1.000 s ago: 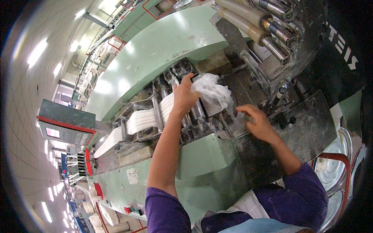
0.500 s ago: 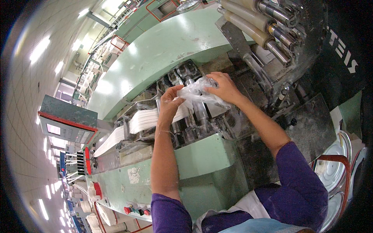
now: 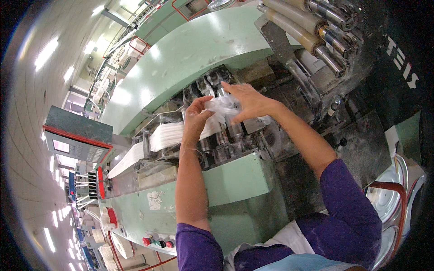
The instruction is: The person puts on a face mask, then approaches a textile machine and threads white yarn through multiple rollers and guides. The person repeatedly adjusts the yarn path and cleans accumulated lint from the machine components.
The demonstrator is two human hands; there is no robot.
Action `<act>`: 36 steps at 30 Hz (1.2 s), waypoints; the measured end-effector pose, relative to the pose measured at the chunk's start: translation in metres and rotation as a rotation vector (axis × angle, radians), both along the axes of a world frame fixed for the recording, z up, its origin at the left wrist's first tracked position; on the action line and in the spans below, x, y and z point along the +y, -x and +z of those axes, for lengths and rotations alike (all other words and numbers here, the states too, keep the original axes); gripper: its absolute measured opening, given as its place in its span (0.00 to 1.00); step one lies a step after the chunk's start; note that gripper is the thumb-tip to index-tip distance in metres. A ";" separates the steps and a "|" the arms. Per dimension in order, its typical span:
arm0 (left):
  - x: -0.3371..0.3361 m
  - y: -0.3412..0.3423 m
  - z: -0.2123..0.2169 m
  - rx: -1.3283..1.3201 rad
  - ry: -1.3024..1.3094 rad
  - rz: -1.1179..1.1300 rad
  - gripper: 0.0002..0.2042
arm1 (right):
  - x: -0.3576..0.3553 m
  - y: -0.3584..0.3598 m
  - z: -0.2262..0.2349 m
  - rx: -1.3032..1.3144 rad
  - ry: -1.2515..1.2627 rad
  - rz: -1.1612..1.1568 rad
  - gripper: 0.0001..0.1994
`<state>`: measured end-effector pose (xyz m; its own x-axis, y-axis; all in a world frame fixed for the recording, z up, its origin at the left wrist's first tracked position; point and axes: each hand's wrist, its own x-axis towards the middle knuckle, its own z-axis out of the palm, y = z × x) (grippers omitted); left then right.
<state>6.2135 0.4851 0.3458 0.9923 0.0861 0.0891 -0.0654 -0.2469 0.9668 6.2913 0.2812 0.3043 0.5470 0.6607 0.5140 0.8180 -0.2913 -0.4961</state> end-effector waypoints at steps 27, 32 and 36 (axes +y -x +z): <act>-0.041 0.002 0.005 0.190 -0.519 -0.107 0.14 | -0.031 -0.026 -0.072 -0.079 -0.122 -0.403 0.09; -0.016 -0.006 0.002 0.000 -0.046 0.133 0.14 | -0.026 -0.031 -0.112 0.781 -0.745 -0.365 0.13; 0.013 -0.014 -0.011 -0.030 0.126 0.416 0.14 | -0.039 -0.005 -0.098 0.648 -0.317 -0.400 0.18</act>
<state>6.2276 0.4977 0.3344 0.8679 0.4900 0.0809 -0.0140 -0.1388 0.9902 6.2963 0.2420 0.2066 0.9624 0.2298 0.1444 0.2051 -0.2670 -0.9416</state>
